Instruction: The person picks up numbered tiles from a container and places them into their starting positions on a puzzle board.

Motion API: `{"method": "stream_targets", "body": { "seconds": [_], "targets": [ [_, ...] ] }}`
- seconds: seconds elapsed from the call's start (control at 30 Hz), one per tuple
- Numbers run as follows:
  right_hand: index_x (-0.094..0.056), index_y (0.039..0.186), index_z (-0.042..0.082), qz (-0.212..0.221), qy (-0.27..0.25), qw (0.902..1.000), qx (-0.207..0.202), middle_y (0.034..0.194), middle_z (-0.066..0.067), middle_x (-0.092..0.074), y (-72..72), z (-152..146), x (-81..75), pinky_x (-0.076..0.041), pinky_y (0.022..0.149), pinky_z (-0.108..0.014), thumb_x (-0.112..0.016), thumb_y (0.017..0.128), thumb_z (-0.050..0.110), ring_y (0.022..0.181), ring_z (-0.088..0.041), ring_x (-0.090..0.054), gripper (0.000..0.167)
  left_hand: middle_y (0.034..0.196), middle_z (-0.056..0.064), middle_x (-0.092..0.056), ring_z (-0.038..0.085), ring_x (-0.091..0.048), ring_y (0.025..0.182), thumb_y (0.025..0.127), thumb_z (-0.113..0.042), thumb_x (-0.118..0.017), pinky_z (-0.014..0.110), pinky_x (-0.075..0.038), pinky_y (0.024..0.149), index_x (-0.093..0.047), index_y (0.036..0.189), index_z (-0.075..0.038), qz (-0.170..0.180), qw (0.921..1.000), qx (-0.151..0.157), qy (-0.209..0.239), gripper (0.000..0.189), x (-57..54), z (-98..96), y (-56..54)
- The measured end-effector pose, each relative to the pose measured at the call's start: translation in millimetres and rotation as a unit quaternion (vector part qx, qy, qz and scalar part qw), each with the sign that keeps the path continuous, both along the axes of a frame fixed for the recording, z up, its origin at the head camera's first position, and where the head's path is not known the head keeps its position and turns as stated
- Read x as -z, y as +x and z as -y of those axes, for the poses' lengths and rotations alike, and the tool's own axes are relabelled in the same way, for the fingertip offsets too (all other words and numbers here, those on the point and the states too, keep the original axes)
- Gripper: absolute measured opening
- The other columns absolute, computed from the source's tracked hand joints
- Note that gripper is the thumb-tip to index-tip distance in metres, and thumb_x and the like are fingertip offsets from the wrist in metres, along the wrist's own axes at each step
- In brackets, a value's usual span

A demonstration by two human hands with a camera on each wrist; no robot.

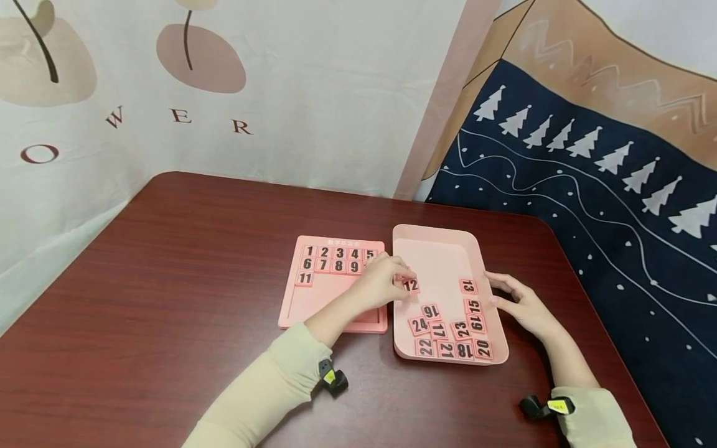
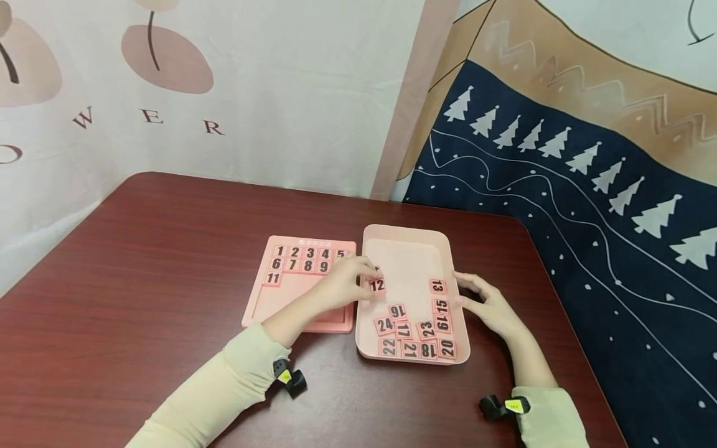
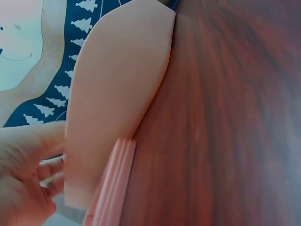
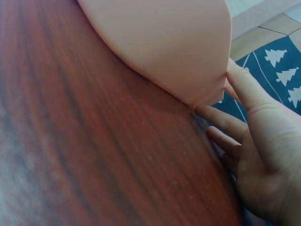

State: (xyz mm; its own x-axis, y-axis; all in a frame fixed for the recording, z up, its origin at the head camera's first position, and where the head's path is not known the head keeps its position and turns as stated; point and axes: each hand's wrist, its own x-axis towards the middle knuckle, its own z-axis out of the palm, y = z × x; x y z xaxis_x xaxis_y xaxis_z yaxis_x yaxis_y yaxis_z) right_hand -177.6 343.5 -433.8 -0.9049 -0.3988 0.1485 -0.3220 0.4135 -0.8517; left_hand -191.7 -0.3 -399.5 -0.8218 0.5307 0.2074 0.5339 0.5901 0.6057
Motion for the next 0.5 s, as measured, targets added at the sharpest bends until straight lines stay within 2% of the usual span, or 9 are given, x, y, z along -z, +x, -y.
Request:
{"method": "stream_targets", "body": {
  "seconds": [0.07, 0.17, 0.33, 0.5],
  "targets": [
    [-0.045, 0.138, -0.001, 0.0, -0.002, 1.0, -0.002, 0.127, 0.005, -0.056, -0.3, -0.1, 0.3, -0.037, 0.092, -0.015, -0.059, 0.092, 0.001, 0.116, 0.002, -0.048, 0.048, 0.106, 0.001, -0.064, 0.018, -0.05, 0.1, 0.076, -0.017, -0.077, 0.039, -0.034, 0.095, -0.073, 0.111, -0.01, -0.004, 0.9997, 0.013, 0.018, 0.036, -4.5, 5.1, 0.6],
    [-0.045, 0.138, -0.001, 0.001, -0.005, 1.0, -0.004, 0.127, 0.006, -0.056, -0.5, -0.3, 0.9, -0.036, 0.092, -0.015, -0.059, 0.092, 0.001, 0.116, 0.001, -0.048, 0.048, 0.103, 0.001, -0.063, 0.018, -0.051, 0.101, 0.076, -0.016, -0.077, 0.038, -0.036, 0.094, -0.072, 0.112, -0.009, -0.017, 0.9992, 0.024, 0.027, 0.037, -10.5, 14.0, 1.9],
    [-0.045, 0.138, -0.001, 0.0, -0.006, 1.0, -0.005, 0.127, 0.006, -0.056, -0.9, -0.6, 1.1, -0.035, 0.093, -0.014, -0.059, 0.092, 0.0, 0.116, 0.001, -0.048, 0.048, 0.098, -0.003, -0.061, 0.015, -0.049, 0.096, 0.075, -0.017, -0.077, 0.033, -0.038, 0.084, -0.073, 0.111, -0.011, -0.044, 0.9984, 0.018, 0.031, 0.036, -18.9, 31.5, 5.4],
    [-0.045, 0.138, -0.001, 0.0, 0.0, 1.0, -0.004, 0.126, 0.008, -0.056, -1.3, -0.5, 0.6, -0.034, 0.093, -0.014, -0.059, 0.092, 0.002, 0.116, 0.002, -0.047, 0.048, 0.096, -0.001, -0.059, 0.019, -0.048, 0.099, 0.075, -0.015, -0.076, 0.037, -0.04, 0.085, -0.073, 0.11, -0.01, -0.055, 0.9976, 0.015, 0.038, 0.035, -23.6, 52.5, 8.0]
  ]
}}
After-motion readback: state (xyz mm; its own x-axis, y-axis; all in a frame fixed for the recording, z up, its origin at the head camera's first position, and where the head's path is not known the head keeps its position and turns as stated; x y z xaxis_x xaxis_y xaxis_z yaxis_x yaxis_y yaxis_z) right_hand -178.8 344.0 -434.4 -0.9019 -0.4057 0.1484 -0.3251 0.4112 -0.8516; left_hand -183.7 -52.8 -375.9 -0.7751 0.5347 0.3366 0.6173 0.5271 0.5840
